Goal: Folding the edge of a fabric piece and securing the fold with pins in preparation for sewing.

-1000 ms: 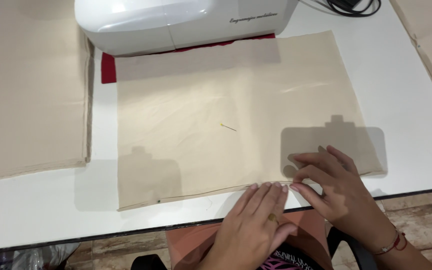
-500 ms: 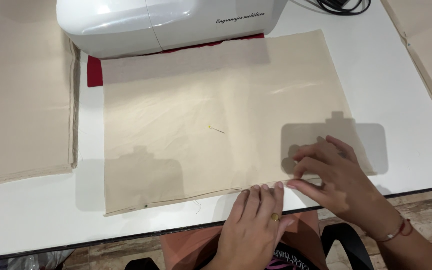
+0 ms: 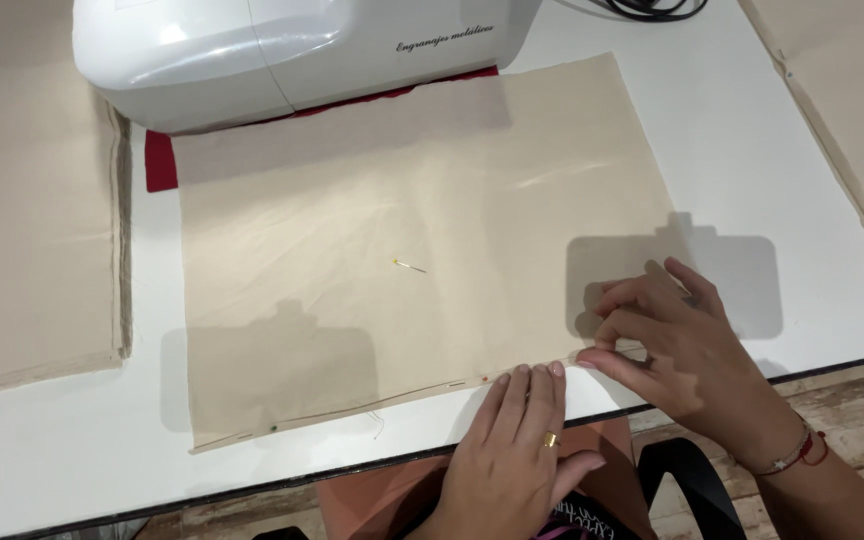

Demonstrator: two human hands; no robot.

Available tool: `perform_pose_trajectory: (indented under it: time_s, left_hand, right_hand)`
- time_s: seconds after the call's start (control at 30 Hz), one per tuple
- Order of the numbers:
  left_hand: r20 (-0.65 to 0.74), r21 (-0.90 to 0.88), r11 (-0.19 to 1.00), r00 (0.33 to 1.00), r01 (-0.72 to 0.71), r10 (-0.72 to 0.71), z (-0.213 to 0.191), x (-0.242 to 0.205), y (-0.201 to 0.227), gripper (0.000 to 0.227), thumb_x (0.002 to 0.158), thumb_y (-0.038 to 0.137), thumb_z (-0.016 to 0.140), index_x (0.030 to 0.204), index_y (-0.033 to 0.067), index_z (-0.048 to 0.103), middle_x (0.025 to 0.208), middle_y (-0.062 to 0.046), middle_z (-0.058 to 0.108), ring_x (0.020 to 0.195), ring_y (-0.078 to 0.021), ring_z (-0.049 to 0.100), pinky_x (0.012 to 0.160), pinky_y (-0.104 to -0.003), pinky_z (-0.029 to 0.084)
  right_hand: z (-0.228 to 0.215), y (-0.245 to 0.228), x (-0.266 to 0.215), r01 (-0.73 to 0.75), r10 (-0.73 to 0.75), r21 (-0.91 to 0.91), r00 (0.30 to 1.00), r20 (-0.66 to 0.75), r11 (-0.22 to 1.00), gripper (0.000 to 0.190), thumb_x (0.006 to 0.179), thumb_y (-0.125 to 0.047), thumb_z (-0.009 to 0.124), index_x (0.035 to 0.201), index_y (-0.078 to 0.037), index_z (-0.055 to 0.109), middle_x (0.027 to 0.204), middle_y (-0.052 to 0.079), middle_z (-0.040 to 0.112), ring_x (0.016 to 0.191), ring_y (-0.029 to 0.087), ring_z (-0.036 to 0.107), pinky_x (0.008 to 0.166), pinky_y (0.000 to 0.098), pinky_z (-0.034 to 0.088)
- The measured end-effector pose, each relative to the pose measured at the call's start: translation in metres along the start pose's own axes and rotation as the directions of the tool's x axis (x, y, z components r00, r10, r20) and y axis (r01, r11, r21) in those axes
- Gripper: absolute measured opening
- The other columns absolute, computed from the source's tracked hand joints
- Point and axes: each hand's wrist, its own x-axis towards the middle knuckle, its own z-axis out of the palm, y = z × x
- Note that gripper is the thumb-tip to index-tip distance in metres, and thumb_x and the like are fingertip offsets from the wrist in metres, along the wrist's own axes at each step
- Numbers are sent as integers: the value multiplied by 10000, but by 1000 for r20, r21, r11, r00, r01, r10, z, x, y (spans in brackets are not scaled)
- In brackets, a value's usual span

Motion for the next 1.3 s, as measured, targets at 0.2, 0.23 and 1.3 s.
perform_pose_trajectory:
  time_s: [0.2, 0.23, 1.3]
  left_hand:
    - [-9, 70, 997, 1000, -13, 14, -6, 11, -1, 828, 1042, 655, 545, 1482, -46, 499, 1267, -147, 626, 1186, -307, 611, 1077, -418, 489]
    - [30, 106, 994, 999, -25, 22, -7, 15, -1, 818, 1034, 673, 526, 1489, -7, 510, 1206, -128, 606, 1132, -301, 592, 1023, -411, 487]
    - [24, 159, 984, 997, -76, 73, 18, 38, 31, 863, 1045, 677, 471, 1504, -53, 494, 1381, -150, 593, 1233, -293, 577, 1105, -418, 474]
  right_hand:
    - [5, 31, -17, 58, -60, 84, 998, 19, 995, 198, 830, -327, 780, 941, -212, 663, 1159, -59, 669, 1242, 131, 621, 1237, 493, 290]
    - [4, 34, -18, 60, -62, 63, 997, 35, 996, 149, 862, -317, 739, 932, -205, 668, 1183, -50, 675, 1248, 134, 613, 1235, 488, 305]
    - [-15, 64, -29, 41, -42, -101, 999, -7, 994, 144, 864, -339, 720, 907, -206, 684, 1192, -76, 667, 1226, 86, 623, 1266, 517, 206]
